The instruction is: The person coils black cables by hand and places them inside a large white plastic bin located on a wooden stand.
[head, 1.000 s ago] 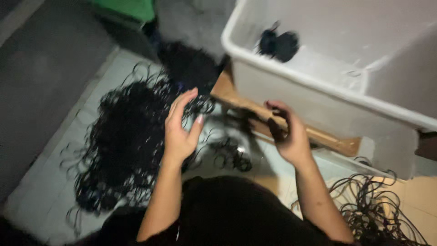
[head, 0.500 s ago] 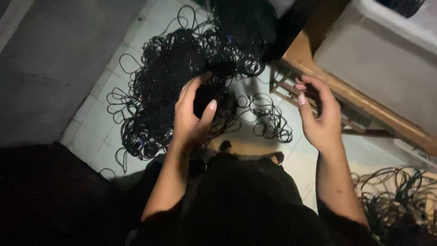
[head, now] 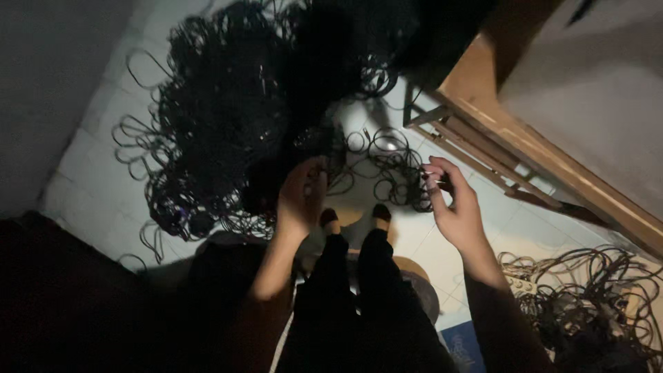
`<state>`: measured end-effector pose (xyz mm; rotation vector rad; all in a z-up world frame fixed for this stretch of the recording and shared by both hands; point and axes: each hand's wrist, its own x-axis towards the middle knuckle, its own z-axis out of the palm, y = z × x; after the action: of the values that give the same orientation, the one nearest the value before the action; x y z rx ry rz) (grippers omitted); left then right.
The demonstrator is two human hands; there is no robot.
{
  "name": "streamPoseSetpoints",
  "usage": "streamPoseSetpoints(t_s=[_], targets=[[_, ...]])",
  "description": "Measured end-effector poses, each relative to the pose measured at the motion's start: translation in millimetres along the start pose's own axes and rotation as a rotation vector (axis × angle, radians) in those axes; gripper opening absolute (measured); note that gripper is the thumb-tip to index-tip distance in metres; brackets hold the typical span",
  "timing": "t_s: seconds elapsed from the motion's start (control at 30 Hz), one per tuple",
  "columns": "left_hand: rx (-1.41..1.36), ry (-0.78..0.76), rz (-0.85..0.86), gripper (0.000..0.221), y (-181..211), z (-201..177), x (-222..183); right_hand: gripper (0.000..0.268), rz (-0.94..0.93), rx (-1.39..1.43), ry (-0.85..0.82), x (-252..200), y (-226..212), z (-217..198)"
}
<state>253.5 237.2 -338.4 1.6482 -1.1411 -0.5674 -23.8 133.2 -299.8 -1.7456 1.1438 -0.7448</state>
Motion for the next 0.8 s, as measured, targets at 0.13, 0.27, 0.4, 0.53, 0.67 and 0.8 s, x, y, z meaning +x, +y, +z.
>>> streamPoseSetpoints(t_s=[0.13, 0.27, 0.4, 0.53, 0.67, 0.8], targets=[[-0.103, -0.008, -0.234, 0.031, -95, 48, -10, 0.040, 0.101, -0.005, -0.079, 34, 79, 33], [-0.147, -0.010, -0.148, 0.030, -190, 85, -9, 0.037, 0.315, 0.000, -0.145, 64, 178, 73], [0.015, -0.305, -0.878, 0.044, -309, 132, -31, 0.035, 0.207, 0.042, -0.207, 91, 323, 136], [0.026, -0.077, -0.279, 0.033, -441, 192, -66, 0.034, 0.148, -0.203, -0.301, 101, 474, 203], [-0.202, -0.202, -0.636, 0.033, -524, 233, -76, 0.042, 0.240, -0.009, -0.407, 112, 559, 268], [-0.040, -0.302, -0.674, 0.033, -591, 253, -65, 0.039, 0.142, -0.303, -0.438, 130, 618, 309]])
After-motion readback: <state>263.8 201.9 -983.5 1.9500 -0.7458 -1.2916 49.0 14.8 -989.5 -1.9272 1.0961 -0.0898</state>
